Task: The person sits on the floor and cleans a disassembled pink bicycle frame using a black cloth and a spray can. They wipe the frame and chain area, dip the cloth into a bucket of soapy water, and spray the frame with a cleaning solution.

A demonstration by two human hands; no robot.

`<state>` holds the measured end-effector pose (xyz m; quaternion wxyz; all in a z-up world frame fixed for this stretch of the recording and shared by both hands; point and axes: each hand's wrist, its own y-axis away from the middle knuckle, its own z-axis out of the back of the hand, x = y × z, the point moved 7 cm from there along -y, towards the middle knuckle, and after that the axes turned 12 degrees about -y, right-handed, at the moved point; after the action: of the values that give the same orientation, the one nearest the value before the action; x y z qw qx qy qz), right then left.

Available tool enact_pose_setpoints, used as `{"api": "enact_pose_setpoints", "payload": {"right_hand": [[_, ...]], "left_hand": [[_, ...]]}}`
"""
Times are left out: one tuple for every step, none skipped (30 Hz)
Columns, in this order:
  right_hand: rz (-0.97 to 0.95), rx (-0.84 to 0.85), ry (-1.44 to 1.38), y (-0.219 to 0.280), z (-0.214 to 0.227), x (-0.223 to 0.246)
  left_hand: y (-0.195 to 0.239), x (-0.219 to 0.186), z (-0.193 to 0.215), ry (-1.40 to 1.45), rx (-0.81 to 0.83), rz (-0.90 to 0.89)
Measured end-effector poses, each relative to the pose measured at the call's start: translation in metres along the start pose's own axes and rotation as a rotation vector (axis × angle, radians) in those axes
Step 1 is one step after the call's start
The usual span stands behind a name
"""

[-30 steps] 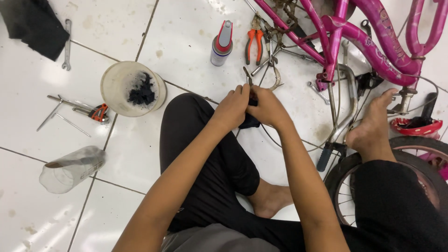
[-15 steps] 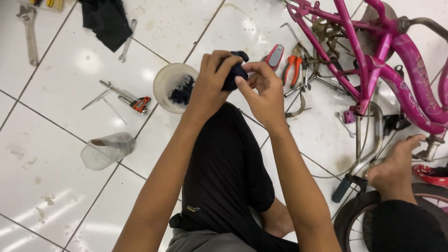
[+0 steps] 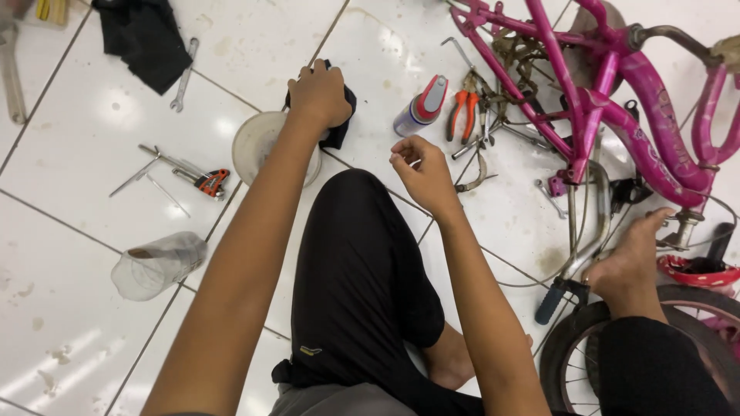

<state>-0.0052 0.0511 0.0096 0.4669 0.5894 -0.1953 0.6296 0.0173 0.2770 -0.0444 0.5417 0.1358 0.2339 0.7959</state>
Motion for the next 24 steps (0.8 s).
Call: {"api": "enact_pose_setpoints", "payload": {"right_hand": [[0.007,-0.017,-0.001,-0.002,0.007,0.002],[-0.031,0.0,-0.004,0.002,0.01,-0.002],[-0.067,0.018,-0.007,0.007,0.014,-0.006],[-0.07,0.0,-0.009,0.01,0.021,-0.019],[-0.067,-0.018,0.012,0.012,0.028,-0.031],[-0.059,-0.035,0.031,0.012,0.034,-0.042],[-0.056,-0.053,0.028,0.009,0.041,-0.046],[-0.095,-0.055,0.048,0.013,0.046,-0.056],[-0.135,-0.057,0.067,0.017,0.051,-0.065],[-0.127,-0.075,0.066,0.02,0.056,-0.07],[-0.155,-0.083,0.086,0.024,0.062,-0.076],[-0.186,-0.093,0.105,0.029,0.067,-0.083],[-0.181,-0.115,0.1,0.027,0.072,-0.094],[-0.205,-0.181,0.123,0.03,0.08,-0.109],[-0.229,-0.247,0.145,0.032,0.088,-0.125],[-0.226,-0.275,0.142,0.035,0.093,-0.13],[-0.25,-0.3,0.119,0.037,0.097,-0.138],[-0.287,-0.322,0.095,0.047,0.098,-0.15],[-0.298,-0.348,0.089,0.052,0.106,-0.152],[-0.314,-0.364,0.082,0.057,0.108,-0.155],[-0.33,-0.379,0.075,0.062,0.11,-0.158],[-0.33,-0.405,0.067,0.067,0.113,-0.155],[-0.331,-0.426,0.064,0.071,0.116,-0.152],[-0.33,-0.44,0.063,0.076,0.119,-0.149]], "left_hand": [[0.011,-0.007,0.01,-0.006,-0.01,-0.014],[0.028,-0.012,0.019,0.067,-0.098,-0.004],[0.045,-0.017,0.027,0.141,-0.185,0.006],[0.063,-0.027,0.028,0.137,-0.186,-0.012],[0.082,-0.041,0.029,0.275,-0.176,-0.123],[0.1,-0.054,0.033,0.41,-0.167,-0.234],[0.116,-0.067,0.039,0.403,-0.17,-0.251],[0.136,-0.085,0.036,0.448,-0.092,-0.323],[0.158,-0.102,0.034,0.491,-0.013,-0.395],[0.163,-0.113,0.024,0.483,-0.02,-0.413],[0.169,-0.126,0.012,0.495,0.013,-0.457],[0.175,-0.139,0.001,0.505,0.05,-0.504],[0.179,-0.147,-0.002,0.494,0.047,-0.524],[0.183,-0.156,-0.008,0.496,0.058,-0.535],[0.187,-0.165,-0.014,0.497,0.069,-0.546],[0.186,-0.173,-0.019,0.486,0.066,-0.574],[0.184,-0.181,-0.026,0.45,0.07,-0.586],[0.186,-0.188,-0.038,0.417,0.087,-0.596],[0.185,-0.197,-0.04,0.408,0.097,-0.621],[0.185,-0.201,-0.042,0.404,0.092,-0.626],[0.186,-0.206,-0.044,0.401,0.086,-0.63],[0.186,-0.21,-0.045,0.388,0.087,-0.654],[0.185,-0.214,-0.046,0.352,0.089,-0.665],[0.185,-0.218,-0.047,0.319,0.088,-0.67]]}}
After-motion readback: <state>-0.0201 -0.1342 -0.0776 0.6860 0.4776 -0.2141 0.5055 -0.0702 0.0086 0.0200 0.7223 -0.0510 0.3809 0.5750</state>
